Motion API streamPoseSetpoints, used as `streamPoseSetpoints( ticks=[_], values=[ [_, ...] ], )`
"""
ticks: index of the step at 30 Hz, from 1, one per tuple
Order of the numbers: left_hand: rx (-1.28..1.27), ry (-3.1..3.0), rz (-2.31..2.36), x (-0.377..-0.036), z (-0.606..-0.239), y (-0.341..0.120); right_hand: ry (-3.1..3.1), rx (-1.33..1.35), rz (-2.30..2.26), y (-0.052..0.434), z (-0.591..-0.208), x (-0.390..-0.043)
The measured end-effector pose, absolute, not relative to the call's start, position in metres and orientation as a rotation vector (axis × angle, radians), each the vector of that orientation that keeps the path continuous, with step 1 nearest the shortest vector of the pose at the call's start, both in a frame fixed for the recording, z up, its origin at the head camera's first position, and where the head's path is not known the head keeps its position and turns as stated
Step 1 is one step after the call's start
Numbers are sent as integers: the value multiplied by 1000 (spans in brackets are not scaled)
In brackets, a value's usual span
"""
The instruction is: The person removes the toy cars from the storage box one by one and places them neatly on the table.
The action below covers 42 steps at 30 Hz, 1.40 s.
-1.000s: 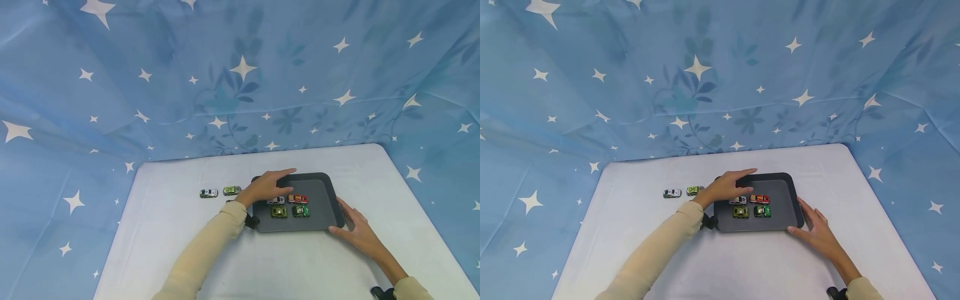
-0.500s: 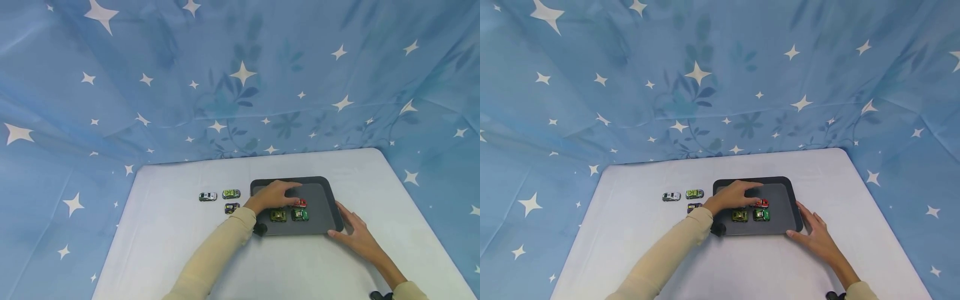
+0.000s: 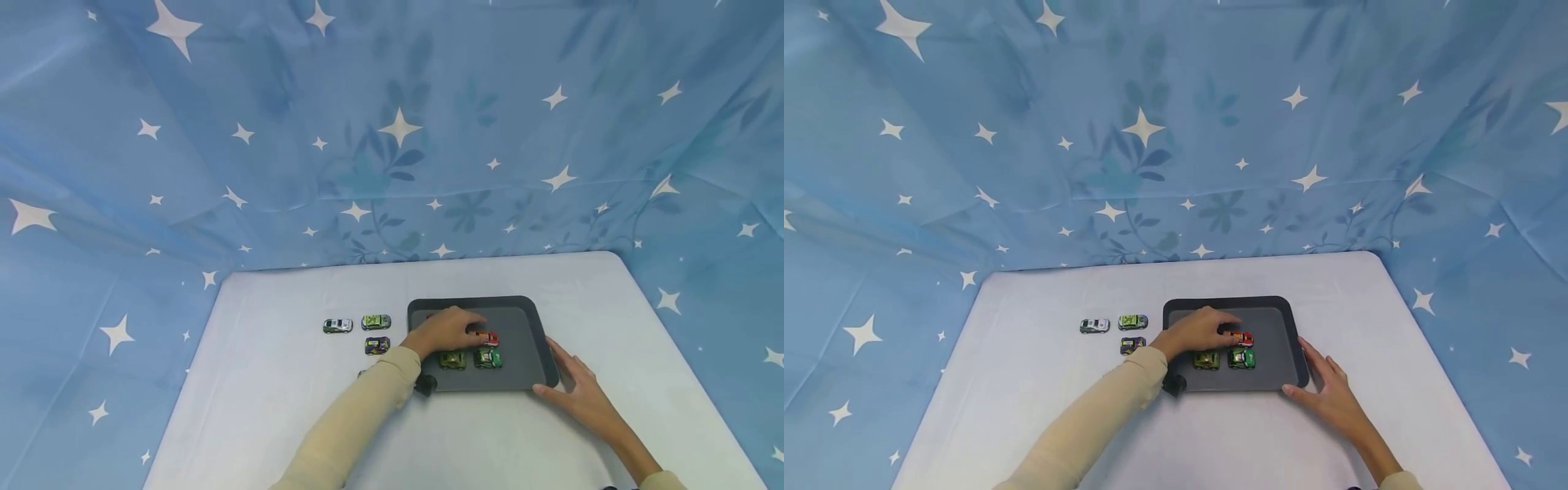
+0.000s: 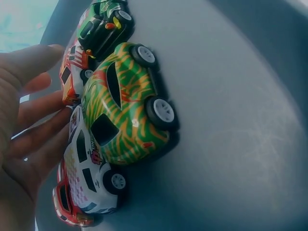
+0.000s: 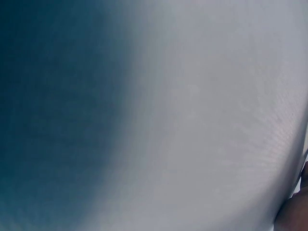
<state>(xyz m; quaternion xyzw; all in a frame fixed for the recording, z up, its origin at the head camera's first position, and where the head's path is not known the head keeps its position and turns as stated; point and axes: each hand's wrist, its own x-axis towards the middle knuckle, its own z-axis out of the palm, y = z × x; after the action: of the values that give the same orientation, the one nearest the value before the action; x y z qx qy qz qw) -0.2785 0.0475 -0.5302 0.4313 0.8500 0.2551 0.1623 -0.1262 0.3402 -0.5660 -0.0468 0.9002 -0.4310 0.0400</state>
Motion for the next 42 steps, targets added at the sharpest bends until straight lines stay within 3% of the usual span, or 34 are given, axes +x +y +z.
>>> streamPoseSetpoints(
  ticks=[25,42],
  values=[
    [1295,2498,688,-270,-533,56,2754,-100,-1288,340,-568,-127],
    [1266,2501,736,-280,-512,36,2753,-107,-1291,339,-568,-126]
  ],
)
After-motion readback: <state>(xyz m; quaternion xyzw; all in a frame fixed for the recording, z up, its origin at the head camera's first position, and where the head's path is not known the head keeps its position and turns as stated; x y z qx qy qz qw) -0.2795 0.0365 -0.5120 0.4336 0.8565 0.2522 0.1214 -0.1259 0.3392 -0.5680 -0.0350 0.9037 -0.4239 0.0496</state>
